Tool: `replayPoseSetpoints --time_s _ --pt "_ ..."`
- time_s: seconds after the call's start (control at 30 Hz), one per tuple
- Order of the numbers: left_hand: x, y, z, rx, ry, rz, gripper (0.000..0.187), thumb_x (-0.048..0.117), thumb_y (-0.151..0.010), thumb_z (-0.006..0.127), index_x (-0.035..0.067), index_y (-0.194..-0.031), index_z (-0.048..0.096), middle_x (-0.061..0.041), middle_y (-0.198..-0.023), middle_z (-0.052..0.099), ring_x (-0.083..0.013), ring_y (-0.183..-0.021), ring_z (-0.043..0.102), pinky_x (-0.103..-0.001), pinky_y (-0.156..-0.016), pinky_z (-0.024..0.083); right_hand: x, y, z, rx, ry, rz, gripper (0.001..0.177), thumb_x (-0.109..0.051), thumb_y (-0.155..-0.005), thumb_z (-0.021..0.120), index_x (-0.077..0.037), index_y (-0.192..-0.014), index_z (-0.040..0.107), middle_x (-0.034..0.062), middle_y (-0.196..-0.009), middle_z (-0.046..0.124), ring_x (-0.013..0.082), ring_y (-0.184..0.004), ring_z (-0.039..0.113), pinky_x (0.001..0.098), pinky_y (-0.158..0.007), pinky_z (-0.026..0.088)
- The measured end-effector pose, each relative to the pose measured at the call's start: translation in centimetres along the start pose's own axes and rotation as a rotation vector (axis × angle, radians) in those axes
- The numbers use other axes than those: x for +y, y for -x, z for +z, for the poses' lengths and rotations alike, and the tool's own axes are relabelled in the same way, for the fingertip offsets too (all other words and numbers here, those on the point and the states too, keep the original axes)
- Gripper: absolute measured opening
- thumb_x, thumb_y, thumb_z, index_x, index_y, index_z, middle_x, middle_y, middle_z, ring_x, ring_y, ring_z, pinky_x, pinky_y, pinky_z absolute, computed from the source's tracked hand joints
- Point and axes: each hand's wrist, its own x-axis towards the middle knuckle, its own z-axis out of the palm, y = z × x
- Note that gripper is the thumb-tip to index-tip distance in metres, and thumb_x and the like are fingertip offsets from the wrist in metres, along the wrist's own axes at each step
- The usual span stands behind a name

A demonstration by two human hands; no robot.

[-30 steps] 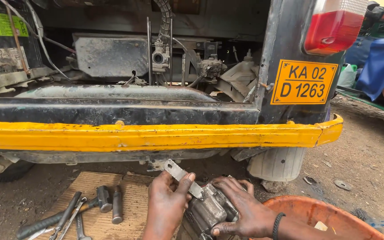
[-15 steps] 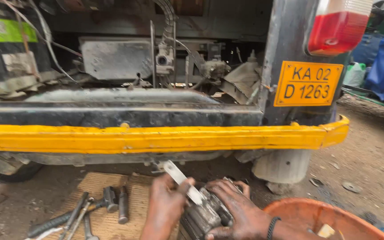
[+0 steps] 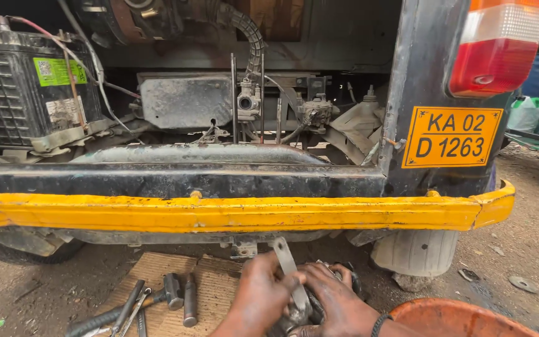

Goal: Dismantling and inspecting internal mechanical components of an auto rickshaw's engine or transmission area.

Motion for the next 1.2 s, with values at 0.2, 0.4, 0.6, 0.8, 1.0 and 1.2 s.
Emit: replayPoseSetpoints --time_s 0.2,0.4,0.6,0.8,1.0,1.2 --pt "-1.9 -2.1 -2.2 0.038 0.093 -0.046 0.021 0.013 -0.087 0.078 -0.007 -0.089 0.072 -0.013 -0.066 0.074 -0.0146 -0.044 0.062 -0.032 -0.04 0.05 1.0 -1.4 1.4 -0.062 0.058 0.076 0.105 -0.066 -0.071 0.078 -0.013 -0.152 0.038 0.0081 -0.15 0.043 0.0267 -0.151 0.03 0.0598 -0.114 0.012" --pt "-2.8 -1.7 -3.8 0.05 0.088 -0.025 0.02 0.014 -0.088 0.077 -0.005 -0.091 0.072 -0.013 -0.065 0.074 -0.0147 -0.046 0.063 -0.032 -0.042 0.051 0.8 -1.4 2.3 -0.103 0.085 0.096 0.083 -0.064 -0.083 0.067 -0.019 -0.149 0.043 0.004 -0.152 0.042 0.0214 -0.152 0.029 0.0618 -0.114 0.009" --pt "-5.9 1.1 -2.8 -0.045 -0.109 0.252 0.016 0.015 -0.09 0.076 0.001 -0.097 0.076 -0.012 -0.07 0.076 -0.0174 -0.06 0.071 -0.034 -0.054 0.056 2.2 -1.5 4.4 -0.139 0.121 0.142 0.075 -0.067 -0.089 0.063 -0.024 -0.149 0.046 0.0023 -0.152 0.041 0.0238 -0.152 0.025 0.0622 -0.114 0.008" --pt "-5.3 1.3 -4.3 0.0 -0.16 0.298 0.018 0.016 -0.089 0.076 0.0 -0.096 0.076 -0.013 -0.07 0.076 -0.0194 -0.063 0.073 -0.037 -0.059 0.057 0.4 -1.5 5.0 0.101 0.08 0.023 0.08 -0.058 -0.081 0.073 -0.018 -0.147 0.05 0.0041 -0.151 0.049 0.023 -0.148 0.035 0.0576 -0.113 0.013" --pt "-10.5 -0.3 -3.8 -0.094 -0.201 0.188 0.022 0.021 -0.091 0.073 0.001 -0.1 0.075 -0.016 -0.074 0.076 -0.0232 -0.065 0.073 -0.038 -0.061 0.058 1.7 -3.4 6.0 -0.113 0.176 0.041 0.077 -0.054 -0.088 0.072 -0.016 -0.15 0.045 0.0097 -0.155 0.039 0.0278 -0.152 0.024 0.0612 -0.115 0.007" --pt "-8.0 -0.2 -5.2 0.065 -0.258 0.195 0.029 0.018 -0.085 0.077 0.0 -0.108 0.072 -0.02 -0.085 0.076 -0.0291 -0.08 0.078 -0.043 -0.074 0.06 0.9 -4.1 7.6 -0.003 0.151 0.019 0.078 -0.045 -0.083 0.074 -0.013 -0.149 0.049 0.0113 -0.154 0.046 0.0269 -0.149 0.032 0.0614 -0.115 0.011"
